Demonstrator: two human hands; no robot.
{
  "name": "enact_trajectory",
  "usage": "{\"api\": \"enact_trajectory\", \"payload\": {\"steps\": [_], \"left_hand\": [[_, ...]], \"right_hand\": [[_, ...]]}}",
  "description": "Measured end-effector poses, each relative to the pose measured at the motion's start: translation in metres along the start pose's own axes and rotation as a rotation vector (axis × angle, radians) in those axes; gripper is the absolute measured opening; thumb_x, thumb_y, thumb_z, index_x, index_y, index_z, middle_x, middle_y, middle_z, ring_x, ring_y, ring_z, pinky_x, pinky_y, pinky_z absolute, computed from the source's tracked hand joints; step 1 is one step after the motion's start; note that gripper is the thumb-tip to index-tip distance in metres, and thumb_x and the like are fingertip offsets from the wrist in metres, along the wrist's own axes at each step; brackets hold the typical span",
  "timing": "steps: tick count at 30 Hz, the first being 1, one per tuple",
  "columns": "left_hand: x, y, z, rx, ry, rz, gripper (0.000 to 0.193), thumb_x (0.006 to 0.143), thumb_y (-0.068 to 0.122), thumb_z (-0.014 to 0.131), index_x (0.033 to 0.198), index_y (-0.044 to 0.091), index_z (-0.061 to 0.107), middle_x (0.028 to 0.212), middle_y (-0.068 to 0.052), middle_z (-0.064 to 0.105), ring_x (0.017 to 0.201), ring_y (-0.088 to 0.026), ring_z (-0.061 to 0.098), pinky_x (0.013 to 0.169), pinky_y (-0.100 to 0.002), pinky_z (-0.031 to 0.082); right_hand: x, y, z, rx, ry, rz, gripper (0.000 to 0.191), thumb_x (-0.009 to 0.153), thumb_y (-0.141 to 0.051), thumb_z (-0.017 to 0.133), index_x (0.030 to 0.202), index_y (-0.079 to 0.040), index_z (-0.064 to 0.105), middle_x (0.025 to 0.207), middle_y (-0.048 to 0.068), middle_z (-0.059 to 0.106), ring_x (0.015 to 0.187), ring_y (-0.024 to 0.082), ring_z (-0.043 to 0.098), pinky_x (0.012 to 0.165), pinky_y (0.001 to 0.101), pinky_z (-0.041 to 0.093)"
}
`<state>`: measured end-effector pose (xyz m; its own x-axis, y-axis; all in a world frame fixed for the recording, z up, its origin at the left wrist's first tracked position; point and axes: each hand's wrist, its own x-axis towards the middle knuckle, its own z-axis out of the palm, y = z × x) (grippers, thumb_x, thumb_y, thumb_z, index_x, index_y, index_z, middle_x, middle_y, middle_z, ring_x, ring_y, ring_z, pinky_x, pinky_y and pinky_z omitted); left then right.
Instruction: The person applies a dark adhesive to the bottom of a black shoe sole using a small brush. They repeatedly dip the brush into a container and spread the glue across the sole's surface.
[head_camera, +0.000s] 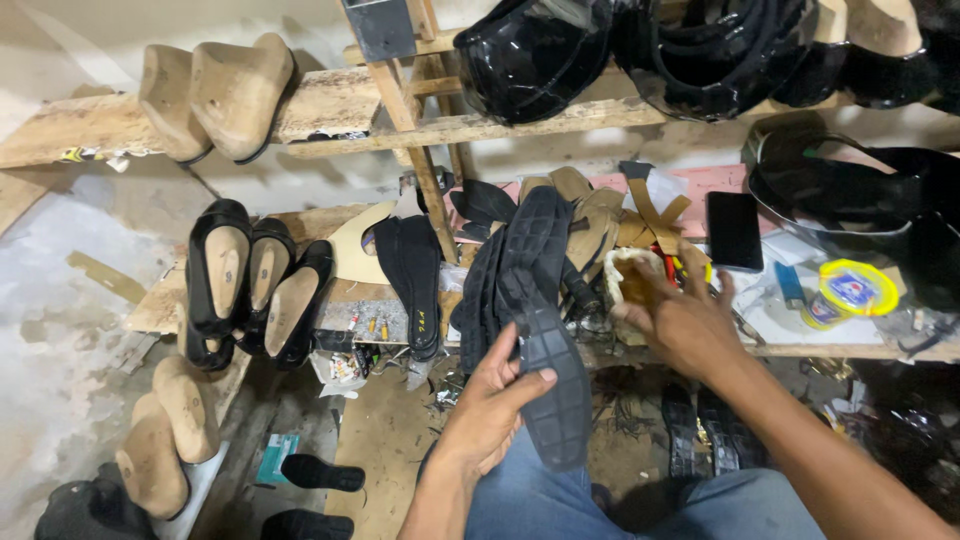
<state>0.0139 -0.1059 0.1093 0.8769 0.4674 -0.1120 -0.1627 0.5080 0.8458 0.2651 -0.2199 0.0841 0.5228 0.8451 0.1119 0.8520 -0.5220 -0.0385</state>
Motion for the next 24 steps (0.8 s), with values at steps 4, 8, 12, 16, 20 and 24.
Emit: {"api": "enact_trajectory", "payload": {"steps": [4,8,12,16,20,24], "left_hand": [[-0.002,0.0,-0.01,0.073,-0.018,-0.055,0.086,0.087,-0.008,0.064,0.163,0.008,0.026,0.114,-0.01,0.07,0.097,-0.013,0.068,0.087,-0.031,0.055],[0.003,-0.008,-0.009,0.171,-0.005,-0.058,0.086,0.089,-0.008,0.065,0.162,0.007,0.022,0.121,-0.011,0.069,0.103,-0.012,0.066,0.094,-0.029,0.053],[0.003,-0.009,0.001,0.109,-0.112,-0.078,0.084,0.088,-0.008,0.064,0.162,0.004,0.026,0.128,-0.009,0.067,0.11,-0.011,0.065,0.098,-0.028,0.053],[0.001,-0.002,0.006,0.047,-0.137,-0.08,0.085,0.087,-0.007,0.065,0.163,0.002,0.029,0.13,-0.01,0.066,0.109,-0.012,0.065,0.096,-0.028,0.052],[0.001,0.0,0.009,0.094,-0.086,-0.108,0.084,0.087,-0.008,0.067,0.159,0.004,0.027,0.131,-0.013,0.066,0.108,-0.014,0.066,0.097,-0.029,0.054],[-0.002,-0.001,0.016,0.092,-0.1,-0.08,0.081,0.089,-0.008,0.068,0.16,0.003,0.033,0.134,-0.007,0.066,0.112,-0.01,0.065,0.099,-0.026,0.053]], "right_hand": [[-0.011,0.005,0.001,0.137,0.173,0.067,0.052,0.101,-0.052,0.044,0.124,-0.016,0.074,0.134,-0.001,0.064,0.153,0.027,0.029,0.114,0.0702,0.02],[-0.024,0.0,-0.014,0.828,0.227,-0.048,0.031,0.106,-0.039,0.056,0.106,-0.018,0.079,0.125,0.004,0.074,0.136,0.027,0.051,0.119,0.0486,0.037],[-0.044,-0.016,-0.032,0.989,0.115,-0.333,0.047,0.089,-0.017,0.062,0.135,-0.025,0.069,0.142,0.007,0.05,0.129,0.03,0.047,0.103,0.0444,0.039],[-0.055,-0.026,-0.043,0.344,0.647,-0.554,0.056,0.082,0.001,0.063,0.127,-0.03,0.074,0.14,0.001,0.056,0.122,0.029,0.046,0.107,0.0432,0.031],[-0.052,-0.032,-0.044,0.549,0.665,-0.341,0.058,0.083,0.008,0.058,0.122,-0.031,0.074,0.138,0.002,0.057,0.128,0.029,0.047,0.113,0.0394,0.033],[-0.051,-0.037,-0.039,0.831,0.412,-0.328,0.062,0.082,0.014,0.054,0.124,-0.026,0.075,0.142,0.007,0.057,0.129,0.031,0.045,0.113,0.0424,0.032]]}}
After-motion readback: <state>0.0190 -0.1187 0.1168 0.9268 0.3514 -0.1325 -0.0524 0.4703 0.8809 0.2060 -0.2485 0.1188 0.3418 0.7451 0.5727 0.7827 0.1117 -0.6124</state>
